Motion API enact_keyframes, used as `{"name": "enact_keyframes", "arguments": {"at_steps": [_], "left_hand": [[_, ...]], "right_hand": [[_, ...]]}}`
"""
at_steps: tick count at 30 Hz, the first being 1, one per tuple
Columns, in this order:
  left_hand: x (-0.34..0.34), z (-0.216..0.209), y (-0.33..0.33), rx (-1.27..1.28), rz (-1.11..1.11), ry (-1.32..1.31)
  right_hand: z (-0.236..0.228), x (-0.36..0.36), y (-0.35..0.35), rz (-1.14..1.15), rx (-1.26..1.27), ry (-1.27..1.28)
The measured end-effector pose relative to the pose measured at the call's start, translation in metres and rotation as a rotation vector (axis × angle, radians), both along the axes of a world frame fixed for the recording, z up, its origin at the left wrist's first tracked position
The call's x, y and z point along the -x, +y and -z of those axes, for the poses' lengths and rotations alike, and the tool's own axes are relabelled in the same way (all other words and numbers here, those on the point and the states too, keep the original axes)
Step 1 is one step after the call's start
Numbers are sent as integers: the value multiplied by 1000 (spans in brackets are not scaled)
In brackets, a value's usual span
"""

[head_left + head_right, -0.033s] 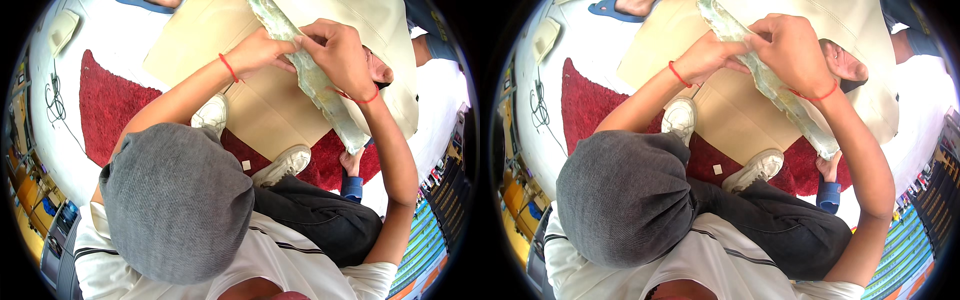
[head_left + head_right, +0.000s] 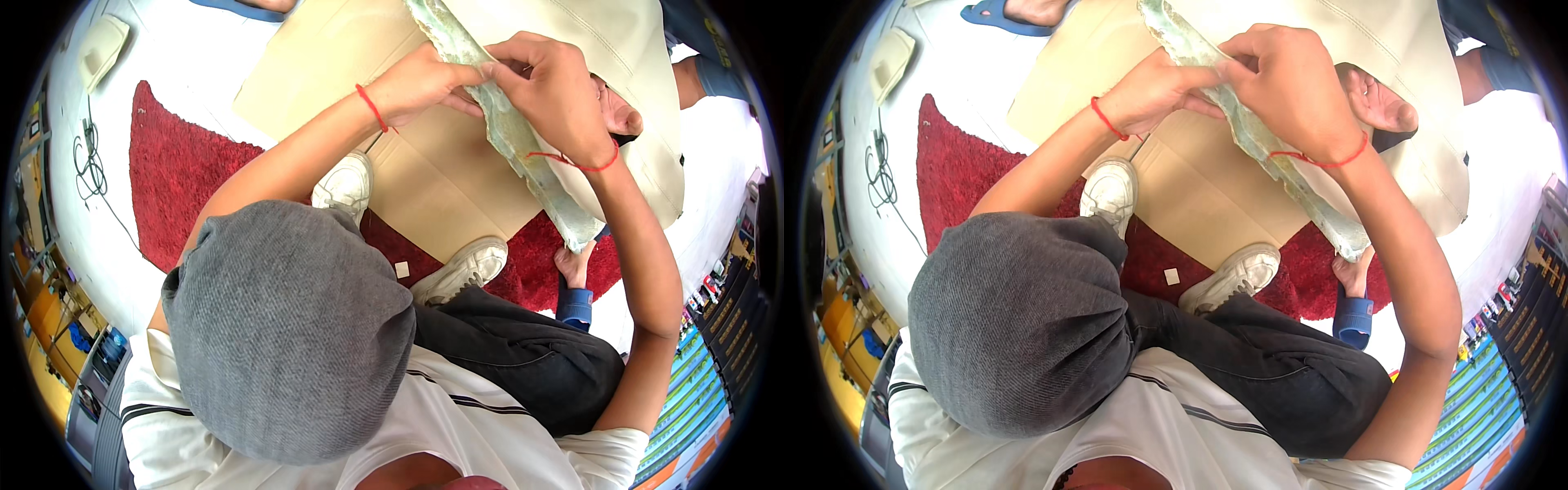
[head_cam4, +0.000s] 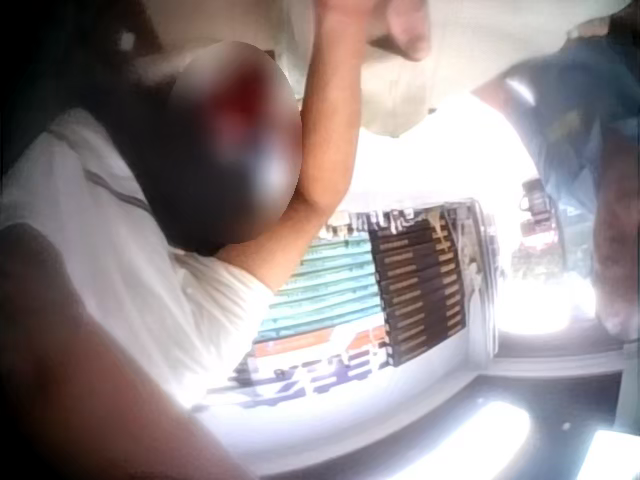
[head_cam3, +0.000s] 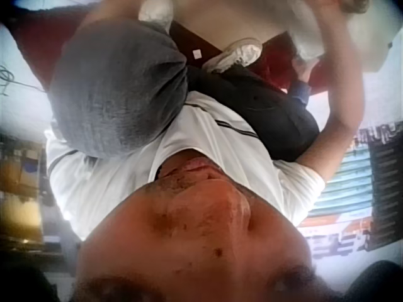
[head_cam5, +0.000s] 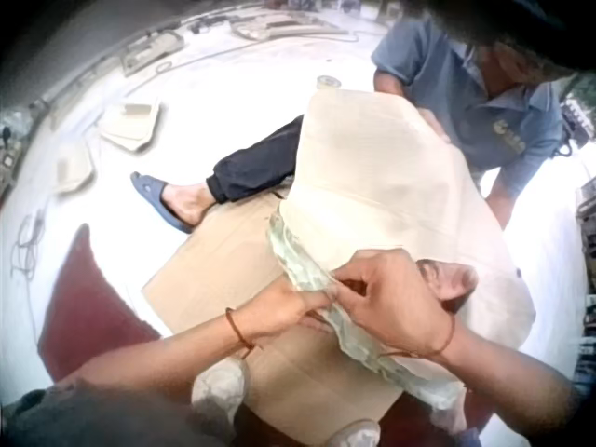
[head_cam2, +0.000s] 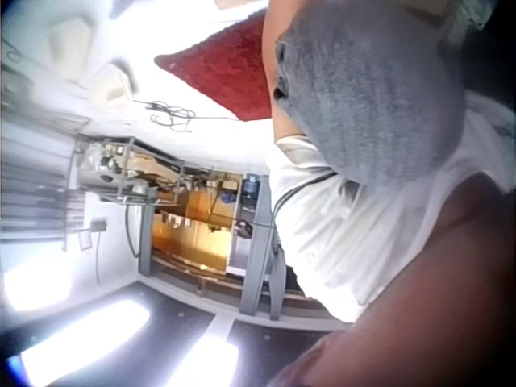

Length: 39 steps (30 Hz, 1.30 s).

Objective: The person aligns and presses a light-colored fabric piece onto a larger padded base, smoothing the edges and seams by hand. They repeatedly adjust the fabric to ensure it fits the contours of the base.

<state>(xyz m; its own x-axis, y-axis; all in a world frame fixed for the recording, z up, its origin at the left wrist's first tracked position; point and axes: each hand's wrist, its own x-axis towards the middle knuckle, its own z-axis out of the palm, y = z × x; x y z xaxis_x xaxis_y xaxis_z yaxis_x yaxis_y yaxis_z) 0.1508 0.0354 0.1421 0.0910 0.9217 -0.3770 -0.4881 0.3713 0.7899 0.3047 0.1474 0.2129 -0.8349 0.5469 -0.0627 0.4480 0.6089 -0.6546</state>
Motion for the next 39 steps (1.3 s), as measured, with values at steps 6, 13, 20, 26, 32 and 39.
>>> {"name": "enact_keyframes", "arguments": {"at_steps": [6, 13, 20, 26, 32, 39], "left_hand": [[21, 7, 4, -61, 13, -429], [16, -5, 3, -13, -51, -282], [8, -1, 5, -57, -26, -149], [15, -9, 1, -57, 22, -75], [11, -1, -3, -8, -9, -107], [9, 3, 0, 23, -50, -126]], "right_hand": [[-2, -11, -21, -37, -253, -28], [-12, -24, -31, -99, -611, 32], [1, -33, -17, -91, -349, -35], [3, -37, 7, -33, 415, 108], [8, -30, 5, -250, 139, 10], [17, -23, 2, -385, -166, -60]]}}
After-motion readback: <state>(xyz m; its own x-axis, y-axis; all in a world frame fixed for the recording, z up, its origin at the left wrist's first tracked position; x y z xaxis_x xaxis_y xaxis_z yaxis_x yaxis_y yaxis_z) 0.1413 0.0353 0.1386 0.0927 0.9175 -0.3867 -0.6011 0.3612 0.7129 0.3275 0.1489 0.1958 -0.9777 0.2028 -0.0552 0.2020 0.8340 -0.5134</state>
